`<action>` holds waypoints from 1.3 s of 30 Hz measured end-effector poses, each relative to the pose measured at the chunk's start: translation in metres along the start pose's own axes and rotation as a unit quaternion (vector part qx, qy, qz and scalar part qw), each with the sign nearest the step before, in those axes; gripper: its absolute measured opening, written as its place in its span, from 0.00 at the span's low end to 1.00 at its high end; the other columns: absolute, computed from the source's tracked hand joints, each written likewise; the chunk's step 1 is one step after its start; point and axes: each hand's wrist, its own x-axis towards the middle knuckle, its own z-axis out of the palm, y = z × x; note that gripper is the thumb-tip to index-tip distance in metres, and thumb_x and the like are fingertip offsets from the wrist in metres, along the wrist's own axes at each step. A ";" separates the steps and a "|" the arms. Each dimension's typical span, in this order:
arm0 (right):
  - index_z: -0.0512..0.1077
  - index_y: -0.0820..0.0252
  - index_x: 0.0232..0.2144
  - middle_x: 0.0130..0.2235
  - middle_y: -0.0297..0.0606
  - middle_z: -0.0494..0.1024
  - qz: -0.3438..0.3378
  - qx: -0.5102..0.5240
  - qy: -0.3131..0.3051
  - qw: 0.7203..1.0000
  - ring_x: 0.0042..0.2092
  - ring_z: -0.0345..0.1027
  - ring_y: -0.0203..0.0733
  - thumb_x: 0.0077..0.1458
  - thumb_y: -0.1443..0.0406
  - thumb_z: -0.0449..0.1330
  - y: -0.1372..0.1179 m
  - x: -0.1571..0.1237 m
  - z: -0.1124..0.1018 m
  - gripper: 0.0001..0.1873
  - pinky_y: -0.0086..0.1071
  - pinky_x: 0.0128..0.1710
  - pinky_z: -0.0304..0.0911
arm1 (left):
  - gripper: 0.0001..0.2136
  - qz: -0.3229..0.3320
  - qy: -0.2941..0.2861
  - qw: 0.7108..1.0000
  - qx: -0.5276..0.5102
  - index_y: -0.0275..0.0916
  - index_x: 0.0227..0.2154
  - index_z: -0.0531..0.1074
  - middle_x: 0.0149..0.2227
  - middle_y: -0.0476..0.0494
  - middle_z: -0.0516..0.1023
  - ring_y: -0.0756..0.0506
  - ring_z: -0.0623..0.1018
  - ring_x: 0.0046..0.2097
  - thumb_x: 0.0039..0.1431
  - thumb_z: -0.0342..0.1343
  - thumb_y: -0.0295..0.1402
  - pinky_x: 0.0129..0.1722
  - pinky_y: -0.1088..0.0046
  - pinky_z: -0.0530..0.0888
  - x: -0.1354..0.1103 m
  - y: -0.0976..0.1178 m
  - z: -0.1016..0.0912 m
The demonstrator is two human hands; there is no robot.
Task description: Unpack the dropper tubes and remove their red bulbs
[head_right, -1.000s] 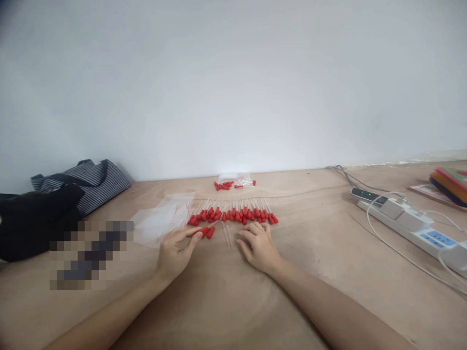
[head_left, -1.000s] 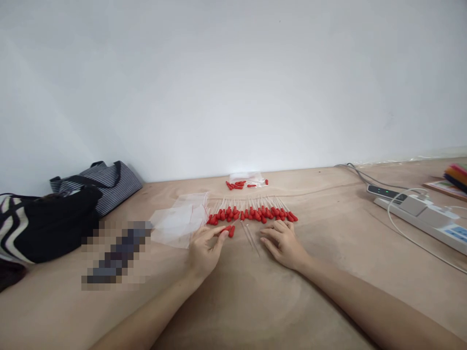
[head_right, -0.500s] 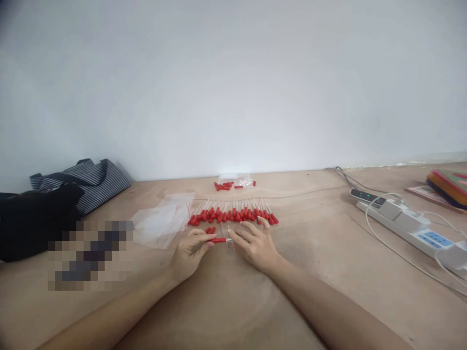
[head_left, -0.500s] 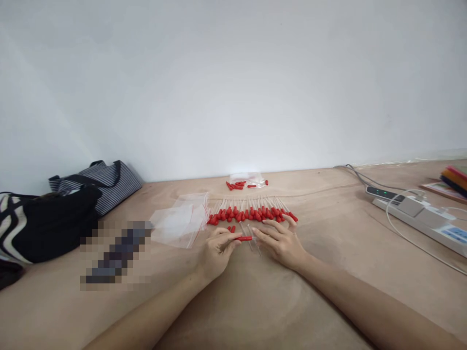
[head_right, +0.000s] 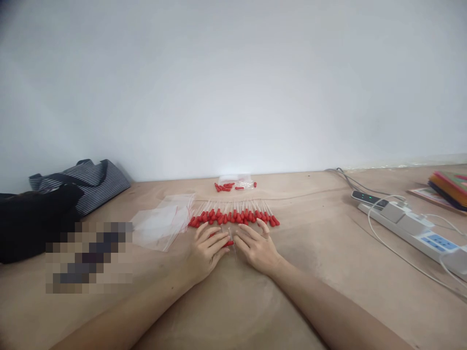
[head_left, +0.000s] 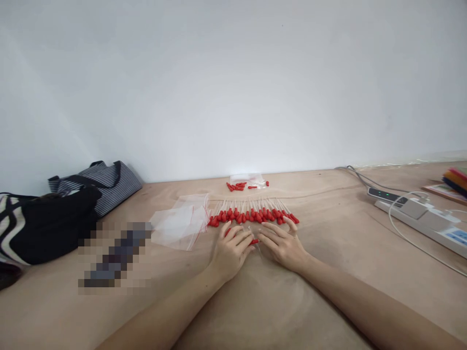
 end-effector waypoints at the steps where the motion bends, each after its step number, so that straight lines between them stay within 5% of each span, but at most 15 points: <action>1: 0.70 0.57 0.34 0.39 0.33 0.76 -0.003 -0.001 -0.003 1.000 0.49 0.62 0.36 0.57 0.71 0.47 0.000 0.000 0.001 0.12 0.44 0.56 0.29 | 0.08 -0.001 0.004 1.000 0.005 0.42 0.36 0.72 0.38 0.50 0.77 0.46 0.72 0.43 0.57 0.49 0.33 0.52 0.58 0.58 0.000 0.001 0.001; 6: 0.69 0.57 0.36 0.43 0.34 0.75 -0.004 -0.004 -0.028 1.000 0.52 0.60 0.36 0.57 0.70 0.47 0.000 -0.001 0.004 0.12 0.45 0.57 0.24 | 0.09 -0.003 0.008 1.000 0.013 0.39 0.36 0.72 0.37 0.48 0.78 0.45 0.72 0.46 0.58 0.47 0.30 0.55 0.54 0.54 0.002 0.004 0.004; 22: 0.69 0.57 0.31 0.33 0.33 0.78 -0.030 0.015 -0.034 0.999 0.55 0.55 0.34 0.56 0.73 0.45 -0.001 0.004 -0.006 0.13 0.49 0.57 0.21 | 0.10 0.056 -0.015 0.997 0.057 0.38 0.29 0.72 0.43 0.47 0.75 0.44 0.67 0.53 0.59 0.45 0.28 0.58 0.47 0.37 0.003 0.005 -0.001; 39: 0.69 0.55 0.31 0.29 0.31 0.78 -0.012 0.030 -0.044 0.999 0.55 0.56 0.36 0.54 0.73 0.47 -0.003 0.003 -0.006 0.12 0.49 0.56 0.20 | 0.11 0.061 -0.013 0.997 0.042 0.40 0.31 0.73 0.45 0.48 0.74 0.42 0.65 0.54 0.57 0.44 0.25 0.57 0.46 0.40 0.001 0.006 -0.003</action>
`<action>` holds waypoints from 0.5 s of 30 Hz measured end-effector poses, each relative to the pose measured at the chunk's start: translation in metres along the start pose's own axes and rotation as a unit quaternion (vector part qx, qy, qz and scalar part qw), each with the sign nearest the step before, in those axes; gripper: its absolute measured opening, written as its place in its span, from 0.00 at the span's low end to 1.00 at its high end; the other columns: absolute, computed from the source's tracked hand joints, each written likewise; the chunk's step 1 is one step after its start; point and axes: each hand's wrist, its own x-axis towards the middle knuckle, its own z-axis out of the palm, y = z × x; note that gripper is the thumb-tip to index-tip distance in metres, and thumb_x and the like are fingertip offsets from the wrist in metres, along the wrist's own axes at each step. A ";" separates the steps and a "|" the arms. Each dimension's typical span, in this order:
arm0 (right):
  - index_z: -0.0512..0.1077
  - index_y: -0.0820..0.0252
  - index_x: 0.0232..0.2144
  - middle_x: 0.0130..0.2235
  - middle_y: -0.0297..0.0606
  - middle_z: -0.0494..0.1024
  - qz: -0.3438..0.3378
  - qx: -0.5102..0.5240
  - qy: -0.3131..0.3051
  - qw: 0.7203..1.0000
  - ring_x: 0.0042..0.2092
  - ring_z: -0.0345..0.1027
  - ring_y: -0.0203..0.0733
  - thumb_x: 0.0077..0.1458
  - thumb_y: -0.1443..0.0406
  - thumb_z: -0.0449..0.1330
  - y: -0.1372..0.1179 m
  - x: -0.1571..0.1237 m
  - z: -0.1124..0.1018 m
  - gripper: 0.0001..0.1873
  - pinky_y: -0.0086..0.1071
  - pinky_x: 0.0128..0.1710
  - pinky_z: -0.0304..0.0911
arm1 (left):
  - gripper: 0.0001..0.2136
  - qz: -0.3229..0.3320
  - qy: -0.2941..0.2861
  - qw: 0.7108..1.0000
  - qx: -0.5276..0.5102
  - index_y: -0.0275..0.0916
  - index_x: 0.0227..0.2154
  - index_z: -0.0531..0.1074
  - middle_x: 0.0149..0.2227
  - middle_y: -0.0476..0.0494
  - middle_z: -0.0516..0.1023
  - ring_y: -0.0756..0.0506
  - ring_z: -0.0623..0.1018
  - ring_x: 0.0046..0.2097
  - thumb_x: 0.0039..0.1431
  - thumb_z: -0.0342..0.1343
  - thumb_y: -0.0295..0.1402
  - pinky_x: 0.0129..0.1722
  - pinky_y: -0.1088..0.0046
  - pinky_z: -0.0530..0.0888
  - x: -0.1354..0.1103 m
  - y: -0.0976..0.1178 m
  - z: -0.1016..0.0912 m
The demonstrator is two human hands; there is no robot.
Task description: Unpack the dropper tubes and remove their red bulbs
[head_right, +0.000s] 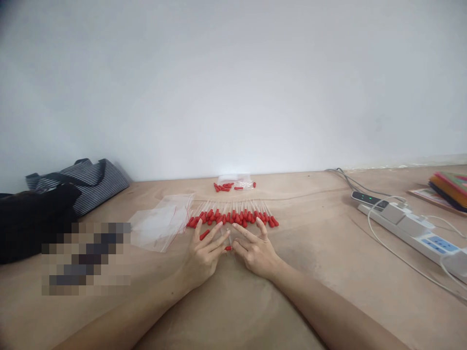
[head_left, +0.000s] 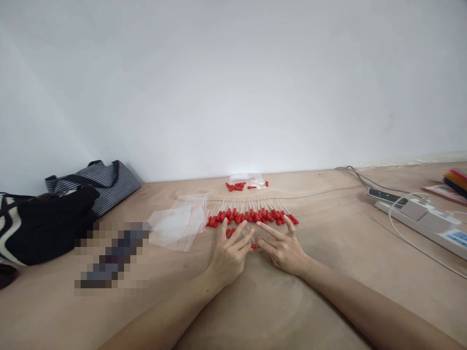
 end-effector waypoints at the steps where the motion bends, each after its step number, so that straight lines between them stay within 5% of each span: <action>1: 0.69 0.55 0.31 0.30 0.31 0.78 -0.001 0.000 -0.002 1.000 0.55 0.56 0.36 0.54 0.73 0.47 0.001 -0.001 0.000 0.12 0.49 0.56 0.20 | 0.11 -0.001 0.001 1.000 -0.001 0.39 0.31 0.73 0.44 0.48 0.74 0.42 0.65 0.54 0.57 0.44 0.25 0.57 0.46 0.40 0.000 0.000 0.000; 9: 0.70 0.54 0.33 0.28 0.30 0.77 0.048 0.022 0.048 0.997 0.49 0.64 0.39 0.54 0.71 0.49 0.014 -0.006 -0.005 0.11 0.50 0.55 0.22 | 0.10 -0.051 0.012 0.999 0.007 0.41 0.29 0.73 0.43 0.47 0.75 0.41 0.68 0.51 0.58 0.46 0.27 0.54 0.44 0.50 -0.007 -0.008 -0.007; 15: 0.71 0.49 0.36 0.23 0.29 0.72 0.089 -0.007 0.004 0.996 0.31 0.64 0.34 0.55 0.63 0.52 0.011 -0.005 -0.006 0.09 0.42 0.48 0.40 | 0.09 -0.153 -0.003 0.988 -0.022 0.40 0.33 0.73 0.33 0.43 0.75 0.47 0.74 0.35 0.57 0.48 0.34 0.35 0.68 0.71 -0.009 -0.022 -0.010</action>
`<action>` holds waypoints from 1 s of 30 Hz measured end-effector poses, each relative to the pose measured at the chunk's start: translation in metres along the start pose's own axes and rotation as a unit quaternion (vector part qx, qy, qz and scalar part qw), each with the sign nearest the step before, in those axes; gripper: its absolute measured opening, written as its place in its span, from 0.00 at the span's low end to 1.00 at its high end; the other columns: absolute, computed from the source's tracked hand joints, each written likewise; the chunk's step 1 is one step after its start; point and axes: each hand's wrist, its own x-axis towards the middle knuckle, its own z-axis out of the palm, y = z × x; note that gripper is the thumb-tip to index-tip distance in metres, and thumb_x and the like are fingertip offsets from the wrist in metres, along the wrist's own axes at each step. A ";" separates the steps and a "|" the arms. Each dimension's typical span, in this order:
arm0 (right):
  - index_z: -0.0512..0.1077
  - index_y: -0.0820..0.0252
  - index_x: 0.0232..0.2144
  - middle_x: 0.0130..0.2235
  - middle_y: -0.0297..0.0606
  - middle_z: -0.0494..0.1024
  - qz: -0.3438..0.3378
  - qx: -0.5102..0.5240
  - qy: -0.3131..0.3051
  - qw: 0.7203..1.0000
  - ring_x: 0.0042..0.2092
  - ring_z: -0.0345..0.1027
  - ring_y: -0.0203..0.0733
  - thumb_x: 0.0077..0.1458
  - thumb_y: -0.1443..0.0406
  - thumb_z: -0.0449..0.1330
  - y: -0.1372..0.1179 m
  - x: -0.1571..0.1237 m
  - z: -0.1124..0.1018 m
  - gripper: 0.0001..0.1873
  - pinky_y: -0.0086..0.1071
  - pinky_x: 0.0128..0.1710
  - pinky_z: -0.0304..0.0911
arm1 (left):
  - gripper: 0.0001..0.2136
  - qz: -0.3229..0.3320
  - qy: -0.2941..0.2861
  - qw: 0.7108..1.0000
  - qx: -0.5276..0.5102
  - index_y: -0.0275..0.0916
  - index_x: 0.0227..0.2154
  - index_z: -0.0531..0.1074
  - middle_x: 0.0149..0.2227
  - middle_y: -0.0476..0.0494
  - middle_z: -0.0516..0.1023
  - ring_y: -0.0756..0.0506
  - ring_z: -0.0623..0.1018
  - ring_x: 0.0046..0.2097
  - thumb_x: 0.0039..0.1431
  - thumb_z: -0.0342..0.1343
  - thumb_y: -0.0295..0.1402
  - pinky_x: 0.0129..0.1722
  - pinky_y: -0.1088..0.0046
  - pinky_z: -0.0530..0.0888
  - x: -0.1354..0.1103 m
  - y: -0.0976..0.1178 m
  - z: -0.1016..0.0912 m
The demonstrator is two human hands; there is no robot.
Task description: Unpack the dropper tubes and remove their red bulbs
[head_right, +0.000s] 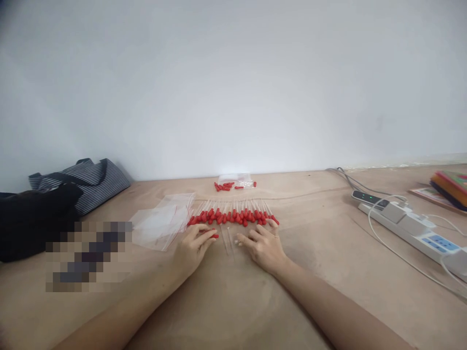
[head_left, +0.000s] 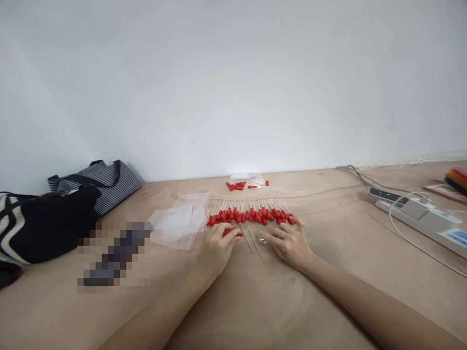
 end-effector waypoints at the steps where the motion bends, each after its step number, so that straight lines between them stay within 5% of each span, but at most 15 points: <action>1: 0.72 0.50 0.36 0.23 0.30 0.71 0.006 -0.001 -0.010 1.000 0.28 0.61 0.33 0.55 0.63 0.52 -0.001 -0.001 0.001 0.09 0.40 0.46 0.43 | 0.09 -0.024 -0.011 1.000 -0.012 0.39 0.34 0.72 0.31 0.44 0.73 0.48 0.73 0.32 0.57 0.47 0.34 0.32 0.70 0.71 0.000 -0.006 -0.002; 9: 0.67 0.60 0.44 0.32 0.39 0.68 0.050 0.046 -0.098 0.993 0.32 0.61 0.36 0.52 0.73 0.46 -0.010 -0.001 0.010 0.19 0.33 0.36 0.50 | 0.06 -0.221 -0.072 0.971 -0.051 0.38 0.29 0.70 0.26 0.49 0.74 0.50 0.73 0.24 0.50 0.49 0.32 0.26 0.74 0.70 -0.009 -0.043 -0.020; 16: 0.69 0.60 0.34 0.34 0.40 0.69 0.074 0.113 -0.097 0.986 0.35 0.63 0.36 0.52 0.75 0.46 -0.019 0.001 0.017 0.14 0.31 0.35 0.54 | 0.09 -0.315 -0.085 0.932 -0.154 0.37 0.30 0.70 0.28 0.46 0.77 0.48 0.76 0.27 0.49 0.51 0.37 0.28 0.72 0.73 -0.007 -0.036 -0.014; 20: 0.68 0.59 0.37 0.37 0.40 0.70 0.068 0.115 -0.112 0.985 0.39 0.64 0.37 0.55 0.70 0.48 -0.023 0.004 0.013 0.11 0.31 0.37 0.57 | 0.13 -0.337 -0.081 0.915 -0.207 0.36 0.35 0.71 0.30 0.44 0.78 0.46 0.78 0.31 0.49 0.51 0.39 0.31 0.70 0.75 -0.007 -0.032 -0.009; 25: 0.66 0.59 0.41 0.40 0.42 0.71 0.067 0.150 -0.131 0.978 0.43 0.64 0.39 0.56 0.64 0.48 -0.025 0.007 0.007 0.12 0.33 0.41 0.58 | 0.14 -0.321 -0.077 0.922 -0.200 0.37 0.36 0.71 0.31 0.44 0.78 0.46 0.77 0.31 0.51 0.50 0.39 0.30 0.70 0.75 -0.010 -0.035 -0.008; 30: 0.67 0.59 0.40 0.41 0.40 0.72 0.079 0.195 -0.139 0.968 0.44 0.64 0.38 0.58 0.63 0.47 -0.024 0.007 0.004 0.13 0.35 0.43 0.54 | 0.09 -0.147 -0.017 0.988 -0.042 0.39 0.33 0.73 0.33 0.45 0.76 0.45 0.74 0.37 0.52 0.51 0.34 0.39 0.65 0.70 0.006 -0.029 -0.007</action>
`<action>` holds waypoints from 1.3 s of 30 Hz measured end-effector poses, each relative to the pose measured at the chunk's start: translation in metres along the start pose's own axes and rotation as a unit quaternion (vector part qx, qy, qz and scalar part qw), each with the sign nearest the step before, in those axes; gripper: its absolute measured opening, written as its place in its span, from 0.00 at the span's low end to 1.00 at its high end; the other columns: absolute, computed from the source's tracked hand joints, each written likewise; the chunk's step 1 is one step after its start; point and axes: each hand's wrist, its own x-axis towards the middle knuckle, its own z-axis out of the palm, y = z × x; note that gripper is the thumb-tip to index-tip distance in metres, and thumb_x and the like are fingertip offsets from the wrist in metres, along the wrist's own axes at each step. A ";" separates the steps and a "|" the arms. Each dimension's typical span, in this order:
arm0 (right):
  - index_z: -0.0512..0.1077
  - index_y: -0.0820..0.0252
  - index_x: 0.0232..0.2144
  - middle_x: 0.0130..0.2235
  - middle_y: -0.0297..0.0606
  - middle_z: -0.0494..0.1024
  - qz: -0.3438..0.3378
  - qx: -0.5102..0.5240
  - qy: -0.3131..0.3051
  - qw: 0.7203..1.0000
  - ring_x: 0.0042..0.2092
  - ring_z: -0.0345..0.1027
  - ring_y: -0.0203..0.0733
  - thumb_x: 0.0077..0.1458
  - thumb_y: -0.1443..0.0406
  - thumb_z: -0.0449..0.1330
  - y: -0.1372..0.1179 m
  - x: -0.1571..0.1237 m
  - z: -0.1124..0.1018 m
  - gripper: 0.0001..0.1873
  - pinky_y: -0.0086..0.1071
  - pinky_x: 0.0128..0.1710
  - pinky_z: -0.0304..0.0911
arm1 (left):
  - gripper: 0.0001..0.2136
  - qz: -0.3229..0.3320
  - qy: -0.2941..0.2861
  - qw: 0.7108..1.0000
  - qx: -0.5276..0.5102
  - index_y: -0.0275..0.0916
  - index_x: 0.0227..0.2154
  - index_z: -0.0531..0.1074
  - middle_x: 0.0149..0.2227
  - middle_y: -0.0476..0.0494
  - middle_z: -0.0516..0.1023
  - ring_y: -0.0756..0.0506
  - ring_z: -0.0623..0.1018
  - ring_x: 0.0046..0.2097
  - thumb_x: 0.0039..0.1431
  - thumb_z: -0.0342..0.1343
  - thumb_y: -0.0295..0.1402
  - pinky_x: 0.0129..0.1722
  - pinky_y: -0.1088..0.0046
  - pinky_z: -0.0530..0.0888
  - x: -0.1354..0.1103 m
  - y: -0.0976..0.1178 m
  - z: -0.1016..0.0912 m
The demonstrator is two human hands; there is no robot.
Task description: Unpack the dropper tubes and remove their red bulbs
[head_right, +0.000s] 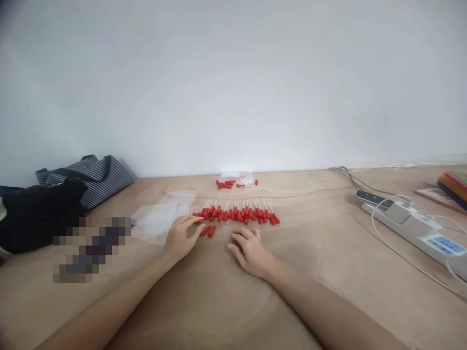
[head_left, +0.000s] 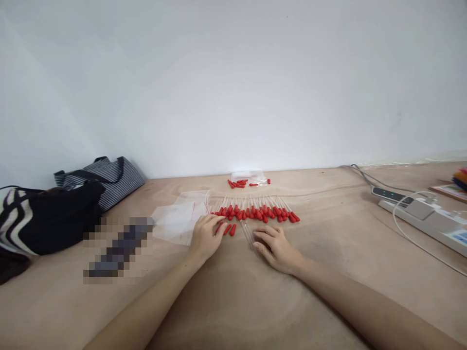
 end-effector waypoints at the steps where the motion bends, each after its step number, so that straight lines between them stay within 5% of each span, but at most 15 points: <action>1: 0.68 0.58 0.39 0.40 0.39 0.72 0.003 0.004 0.006 1.000 0.43 0.64 0.37 0.58 0.63 0.47 0.000 -0.001 -0.001 0.12 0.36 0.43 0.53 | 0.08 0.033 -0.007 0.999 0.013 0.39 0.34 0.73 0.33 0.45 0.76 0.45 0.73 0.38 0.53 0.51 0.33 0.40 0.64 0.69 0.005 0.005 0.002; 7: 0.71 0.56 0.27 0.30 0.34 0.74 0.029 -0.012 0.087 0.996 0.35 0.64 0.37 0.56 0.64 0.49 0.009 -0.005 -0.007 0.12 0.40 0.43 0.45 | 0.11 0.154 -0.096 0.981 0.063 0.40 0.36 0.71 0.34 0.46 0.75 0.44 0.71 0.39 0.48 0.57 0.35 0.39 0.66 0.66 0.039 0.046 0.036; 15: 0.71 0.56 0.23 0.27 0.32 0.73 0.063 -0.023 0.103 0.992 0.33 0.62 0.36 0.53 0.66 0.51 0.021 -0.006 -0.015 0.11 0.39 0.41 0.44 | 0.07 0.178 -0.107 0.972 0.113 0.38 0.26 0.73 0.27 0.45 0.76 0.44 0.72 0.34 0.47 0.58 0.36 0.39 0.63 0.63 0.054 0.062 0.066; 20: 0.71 0.55 0.25 0.27 0.31 0.73 0.058 -0.024 0.080 0.995 0.34 0.63 0.37 0.53 0.66 0.52 0.019 -0.006 -0.014 0.09 0.40 0.42 0.43 | 0.05 0.147 -0.072 0.982 0.096 0.39 0.29 0.73 0.28 0.46 0.77 0.46 0.73 0.33 0.53 0.54 0.33 0.38 0.66 0.64 0.046 0.053 0.054; 25: 0.68 0.59 0.31 0.34 0.37 0.73 0.034 -0.034 0.165 0.985 0.38 0.64 0.39 0.52 0.67 0.52 0.019 -0.006 -0.012 0.05 0.38 0.42 0.47 | 0.09 0.050 0.026 0.997 -0.054 0.39 0.35 0.74 0.25 0.47 0.76 0.49 0.72 0.29 0.53 0.54 0.35 0.34 0.70 0.67 0.020 0.037 0.023; 28: 0.67 0.61 0.34 0.40 0.43 0.72 -0.001 -0.075 0.211 0.975 0.43 0.63 0.41 0.52 0.66 0.54 0.016 -0.005 -0.012 0.07 0.38 0.43 0.49 | 0.10 0.023 -0.009 0.992 -0.126 0.40 0.37 0.74 0.23 0.49 0.75 0.50 0.72 0.27 0.52 0.54 0.35 0.30 0.73 0.68 -0.002 0.028 0.007; 32: 0.66 0.56 0.42 0.44 0.38 0.73 -0.084 -0.138 0.180 0.970 0.47 0.62 0.42 0.52 0.65 0.55 0.008 -0.003 -0.012 0.13 0.41 0.49 0.43 | 0.09 0.016 -0.049 0.984 -0.173 0.42 0.36 0.75 0.26 0.49 0.77 0.50 0.73 0.30 0.51 0.55 0.34 0.34 0.72 0.69 -0.022 0.023 0.002; 39: 0.69 0.54 0.39 0.32 0.30 0.76 -0.143 -0.161 0.173 0.961 0.38 0.65 0.34 0.54 0.66 0.54 0.006 0.001 -0.007 0.09 0.41 0.51 0.38 | 0.09 0.060 -0.070 0.973 -0.212 0.45 0.36 0.74 0.27 0.50 0.78 0.50 0.72 0.30 0.51 0.55 0.34 0.36 0.70 0.69 -0.027 0.026 0.012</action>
